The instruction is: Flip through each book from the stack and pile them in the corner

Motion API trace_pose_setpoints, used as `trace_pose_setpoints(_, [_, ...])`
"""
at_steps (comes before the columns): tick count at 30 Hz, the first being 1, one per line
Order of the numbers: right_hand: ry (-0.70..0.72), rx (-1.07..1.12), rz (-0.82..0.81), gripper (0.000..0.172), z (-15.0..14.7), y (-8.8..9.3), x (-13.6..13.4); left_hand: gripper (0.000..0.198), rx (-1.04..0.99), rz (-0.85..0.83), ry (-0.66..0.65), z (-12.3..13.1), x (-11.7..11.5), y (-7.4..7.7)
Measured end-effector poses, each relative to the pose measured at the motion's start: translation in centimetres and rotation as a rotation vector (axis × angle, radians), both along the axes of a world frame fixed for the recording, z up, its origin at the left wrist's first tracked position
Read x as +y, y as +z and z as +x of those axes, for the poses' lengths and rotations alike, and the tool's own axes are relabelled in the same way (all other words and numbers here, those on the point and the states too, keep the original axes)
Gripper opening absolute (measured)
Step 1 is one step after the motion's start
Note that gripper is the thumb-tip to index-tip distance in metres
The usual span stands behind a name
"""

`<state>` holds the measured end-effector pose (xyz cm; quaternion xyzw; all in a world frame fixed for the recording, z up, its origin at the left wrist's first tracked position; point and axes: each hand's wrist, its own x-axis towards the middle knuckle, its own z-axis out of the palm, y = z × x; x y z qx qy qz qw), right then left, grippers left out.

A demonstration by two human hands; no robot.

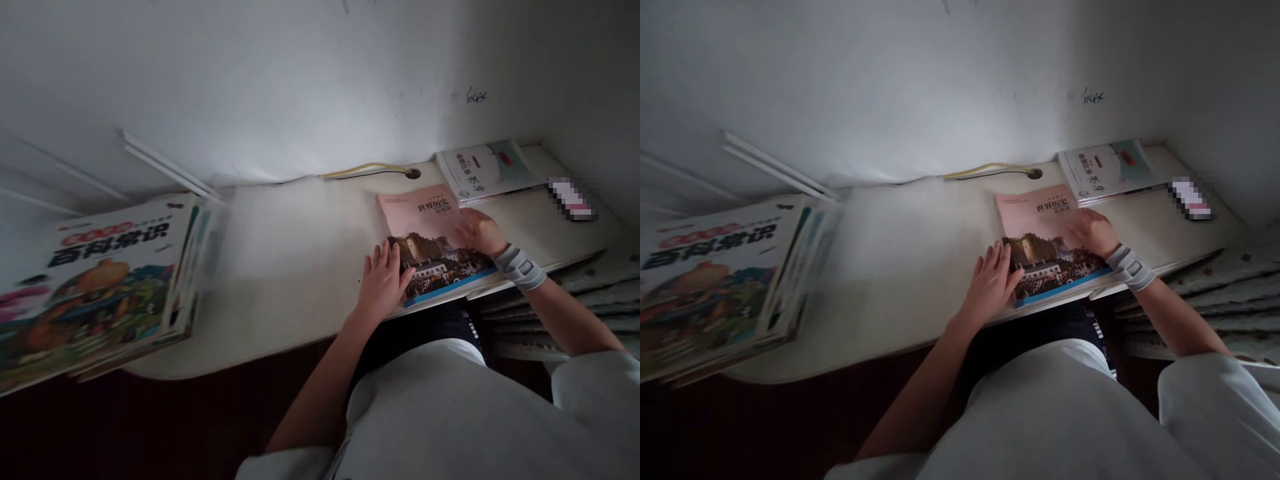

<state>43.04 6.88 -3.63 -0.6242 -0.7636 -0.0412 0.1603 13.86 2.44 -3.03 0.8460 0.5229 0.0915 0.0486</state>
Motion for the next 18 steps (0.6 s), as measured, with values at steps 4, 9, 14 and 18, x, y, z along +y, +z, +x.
trace_pose_setpoints(4, [-0.018, 0.079, -0.101, 0.034, 1.2, -0.1, -0.7, 0.051, 0.081, -0.079, 0.102, -1.4, 0.1, -0.8])
trace_pose_setpoints(9, [0.033, 0.334, -0.124, 0.041, 1.0, -1.7, -2.2, 0.051, -0.075, -0.064, 0.105, -2.7, -0.1, -2.5])
trace_pose_setpoints(14, [0.069, 0.322, -0.008, 0.048, -1.6, -0.4, -2.2, 0.055, -0.341, -0.042, 0.152, -3.4, 0.0, -4.0])
trace_pose_setpoints(18, [0.419, 0.106, -0.065, 0.048, -8.6, 2.0, -1.8, 0.052, -0.278, -0.022, 0.185, -3.8, 0.1, -3.0])
